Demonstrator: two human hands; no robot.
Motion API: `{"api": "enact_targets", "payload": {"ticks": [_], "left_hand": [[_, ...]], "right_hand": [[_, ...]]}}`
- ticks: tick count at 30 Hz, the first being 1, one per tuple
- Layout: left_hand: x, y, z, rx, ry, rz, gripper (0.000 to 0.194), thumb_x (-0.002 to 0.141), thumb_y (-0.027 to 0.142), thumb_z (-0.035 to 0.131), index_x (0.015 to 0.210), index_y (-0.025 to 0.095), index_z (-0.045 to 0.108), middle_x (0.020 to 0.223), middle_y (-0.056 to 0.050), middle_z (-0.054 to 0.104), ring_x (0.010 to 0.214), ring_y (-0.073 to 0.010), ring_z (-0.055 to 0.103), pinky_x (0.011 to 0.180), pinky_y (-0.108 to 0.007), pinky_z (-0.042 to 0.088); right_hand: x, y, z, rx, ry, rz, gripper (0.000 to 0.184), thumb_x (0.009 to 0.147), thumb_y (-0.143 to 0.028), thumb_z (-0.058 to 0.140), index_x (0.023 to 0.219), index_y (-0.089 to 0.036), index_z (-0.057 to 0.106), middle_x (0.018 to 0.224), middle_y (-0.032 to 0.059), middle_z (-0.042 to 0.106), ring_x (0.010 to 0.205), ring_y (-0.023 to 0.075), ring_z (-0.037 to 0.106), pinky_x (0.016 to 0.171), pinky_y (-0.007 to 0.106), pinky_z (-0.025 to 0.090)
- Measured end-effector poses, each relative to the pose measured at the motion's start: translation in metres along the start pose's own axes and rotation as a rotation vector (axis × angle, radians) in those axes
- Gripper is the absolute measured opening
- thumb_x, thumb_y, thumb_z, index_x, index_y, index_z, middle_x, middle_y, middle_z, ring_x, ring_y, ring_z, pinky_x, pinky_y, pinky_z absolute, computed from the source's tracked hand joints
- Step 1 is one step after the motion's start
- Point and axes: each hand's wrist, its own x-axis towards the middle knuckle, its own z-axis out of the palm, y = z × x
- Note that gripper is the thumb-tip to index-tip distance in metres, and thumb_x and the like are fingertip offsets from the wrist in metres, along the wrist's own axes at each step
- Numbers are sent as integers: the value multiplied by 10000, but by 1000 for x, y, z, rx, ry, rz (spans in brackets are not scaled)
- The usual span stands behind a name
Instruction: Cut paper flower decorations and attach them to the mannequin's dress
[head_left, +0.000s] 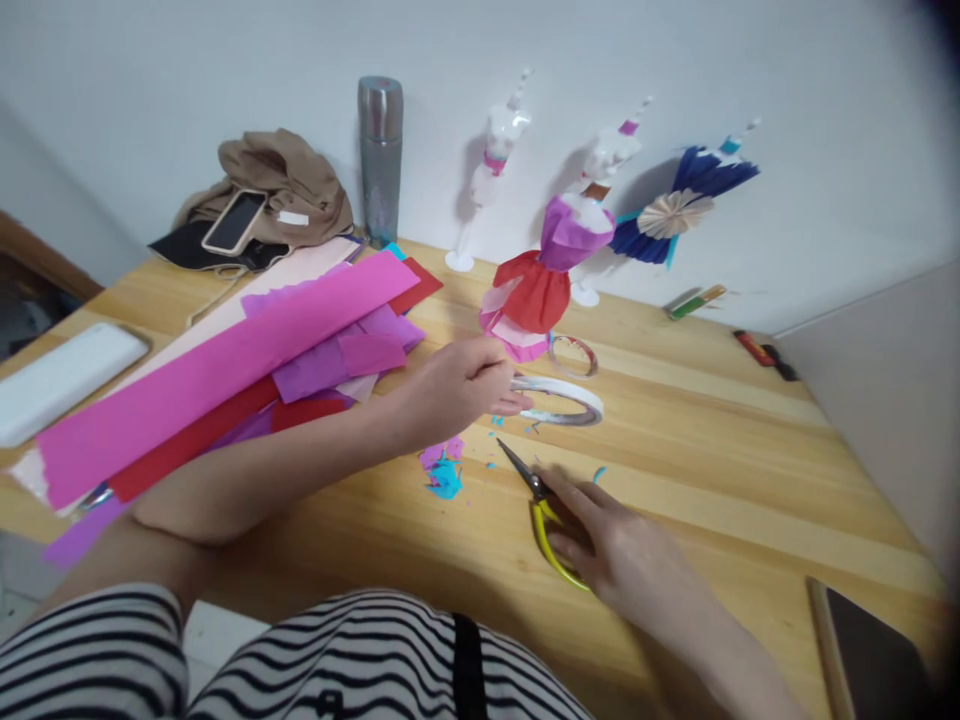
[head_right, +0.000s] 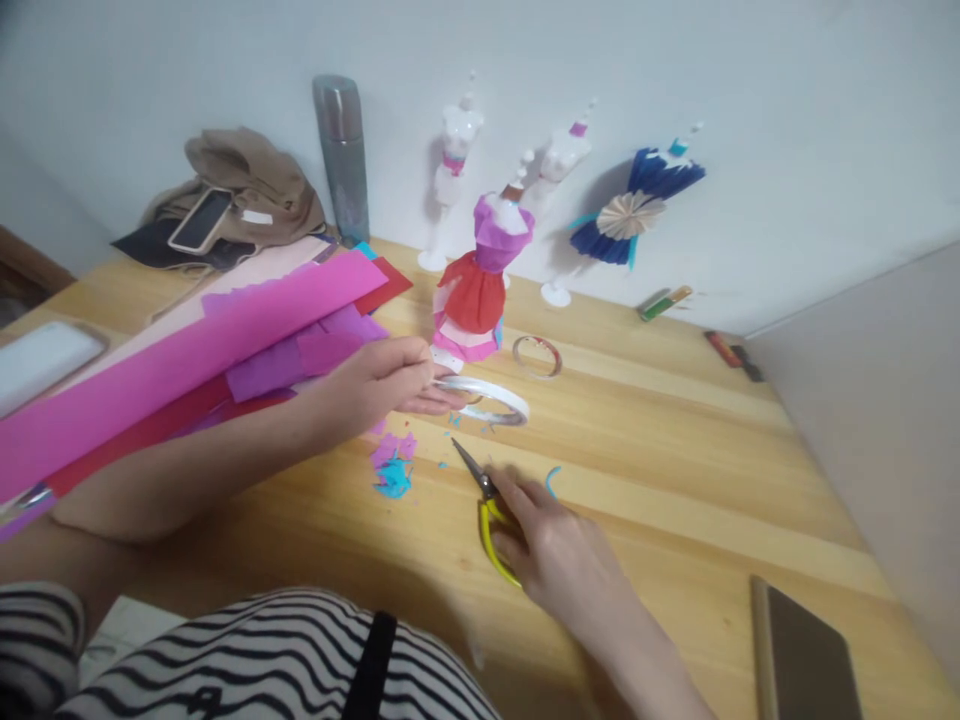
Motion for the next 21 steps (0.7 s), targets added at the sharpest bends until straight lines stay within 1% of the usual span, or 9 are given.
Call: {"api": "enact_targets", "payload": {"ticks": [4, 7, 9, 11, 13, 15, 16, 18, 21], "left_hand": [[2, 5, 2, -102, 38, -80, 318, 932, 38, 421, 639, 162, 435, 677, -5, 609, 744, -150, 743, 862, -343, 596], [2, 8, 3, -169, 64, -123, 338, 942, 7, 403, 638, 150, 442, 662, -17, 639, 690, -134, 739, 863, -344, 596], [2, 9, 2, -184, 72, -136, 346, 941, -1, 400, 631, 147, 445, 651, -24, 650, 668, -134, 736, 863, -355, 598], [3, 9, 1, -181, 80, -137, 342, 942, 9, 409, 631, 146, 453, 644, -20, 647, 667, -136, 736, 873, -367, 597], [4, 7, -1, -174, 90, -129, 327, 938, 24, 428, 637, 147, 462, 649, -17, 642, 676, -141, 738, 892, -383, 593], [6, 4, -4, -186, 83, -123, 304, 922, 33, 464, 640, 149, 463, 657, -17, 641, 695, -150, 744, 910, -395, 587], [8, 2, -4, -201, 73, -120, 293, 911, 32, 481, 643, 150, 463, 658, -18, 640, 701, -155, 746, 914, -398, 585], [11, -1, -5, -233, 60, -120, 290, 896, 21, 498, 642, 153, 451, 649, -15, 632, 691, -152, 742, 909, -392, 585], [14, -2, -3, -239, 103, -146, 321, 917, 4, 460, 632, 151, 434, 637, -3, 612, 636, -121, 717, 901, -376, 583]], "right_hand": [[4, -1, -7, -55, 70, 14, 452, 914, -285, 558, 1357, -247, 638, 923, 93, 791, 644, 263, 742, 499, 315, 513], [13, -7, -17, 71, 191, 35, 257, 956, -348, 537, 1057, -234, 743, 764, 71, 751, 572, 218, 686, 494, 293, 473], [20, -12, -25, 213, 255, 46, 293, 977, -385, 519, 821, -218, 702, 663, 49, 704, 521, 179, 629, 506, 279, 464], [24, -16, -31, 231, 251, 91, 345, 964, -432, 530, 722, -214, 642, 599, 38, 661, 490, 171, 591, 498, 281, 446], [23, -17, -30, 158, 126, 151, 254, 911, -404, 575, 777, -206, 660, 667, 60, 699, 545, 202, 640, 515, 296, 461], [18, -13, -22, 88, -28, 183, 220, 836, -292, 590, 1001, -197, 700, 864, 101, 758, 696, 256, 719, 585, 327, 520], [13, -11, -16, 81, -49, 161, 397, 812, -249, 572, 1195, -198, 665, 969, 121, 757, 789, 274, 737, 647, 348, 552], [4, -4, -1, 109, -22, 144, 549, 822, -237, 516, 1367, -207, 574, 1070, 146, 732, 869, 281, 739, 719, 382, 582], [-7, 5, 15, 160, 40, 193, 518, 824, -254, 497, 1334, -224, 584, 990, 132, 727, 778, 282, 720, 680, 409, 583]]}}
